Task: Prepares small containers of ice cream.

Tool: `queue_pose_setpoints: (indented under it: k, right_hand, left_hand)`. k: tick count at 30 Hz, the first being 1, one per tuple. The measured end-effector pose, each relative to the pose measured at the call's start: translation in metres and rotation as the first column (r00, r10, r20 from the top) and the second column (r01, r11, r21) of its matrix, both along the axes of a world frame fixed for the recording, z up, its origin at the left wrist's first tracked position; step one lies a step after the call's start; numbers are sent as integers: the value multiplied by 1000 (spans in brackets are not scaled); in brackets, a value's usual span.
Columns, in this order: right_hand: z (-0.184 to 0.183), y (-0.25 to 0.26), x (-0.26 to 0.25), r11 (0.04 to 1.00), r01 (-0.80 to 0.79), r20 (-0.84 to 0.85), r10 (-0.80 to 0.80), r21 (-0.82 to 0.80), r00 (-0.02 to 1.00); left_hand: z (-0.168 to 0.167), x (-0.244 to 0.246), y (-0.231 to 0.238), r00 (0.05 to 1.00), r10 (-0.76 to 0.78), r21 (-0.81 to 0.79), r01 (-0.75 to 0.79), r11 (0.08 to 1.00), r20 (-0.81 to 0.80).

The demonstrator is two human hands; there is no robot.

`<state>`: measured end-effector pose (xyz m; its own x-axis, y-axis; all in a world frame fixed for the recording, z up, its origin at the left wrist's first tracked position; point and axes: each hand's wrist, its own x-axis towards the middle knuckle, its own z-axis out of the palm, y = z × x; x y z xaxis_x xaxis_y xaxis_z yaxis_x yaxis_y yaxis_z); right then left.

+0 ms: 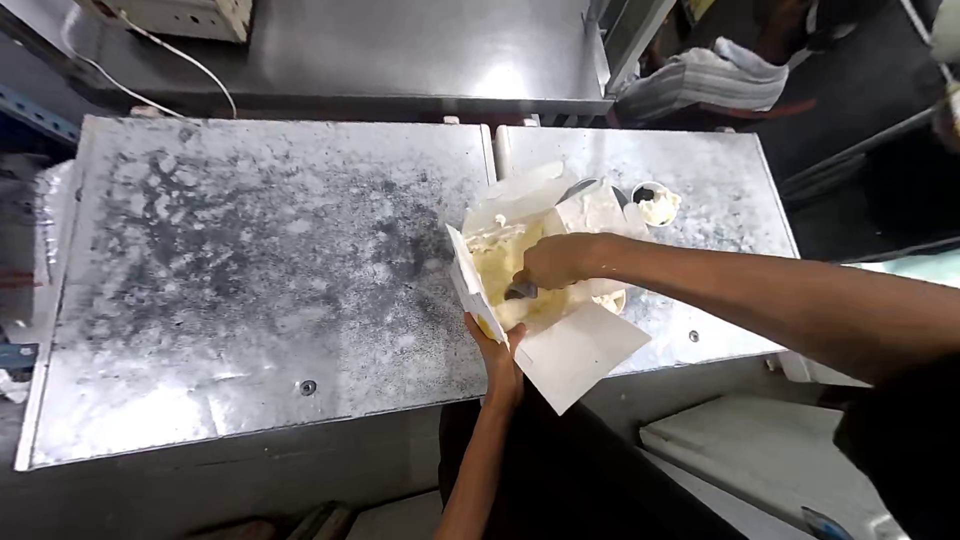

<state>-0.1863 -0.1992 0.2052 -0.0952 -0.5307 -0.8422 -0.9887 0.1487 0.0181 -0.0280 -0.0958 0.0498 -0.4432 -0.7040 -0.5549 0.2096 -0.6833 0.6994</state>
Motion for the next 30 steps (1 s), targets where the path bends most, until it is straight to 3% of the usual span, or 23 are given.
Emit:
queue_pose_setpoints:
  k: [6,13,17,19,22,25,30]
  right_hand:
    - [15,-4,10,983,22,-129,-46,-183,991]
    - [-10,2,10,998,-24,-151,15,-55,988]
    - [-43,6,16,998,-49,-10,49,-31,999]
    - [-34,-4,24,997,6,33,-9,83,999]
    - [-25,0,19,973,199,58,-206,113,977]
    - [-39,2,15,973,231,125,-231,20,965]
    - [-48,5,10,982,165,264,-135,-94,955]
  left_hand:
    - [7,-3,-6,998,44,34,-43,999,-35]
    - [10,-1,-7,999,26,24,-25,999,-37]
    - [7,-3,-6,999,42,6,-42,999,-34]
    - [3,0,-4,999,19,1,-18,1000,-32]
    - [0,1,-5,998,15,-22,-16,1000,-58]
    - [1,-4,-15,991,84,9,-83,996,-107]
    - [-1,-1,-17,999,36,-39,-35,999,12]
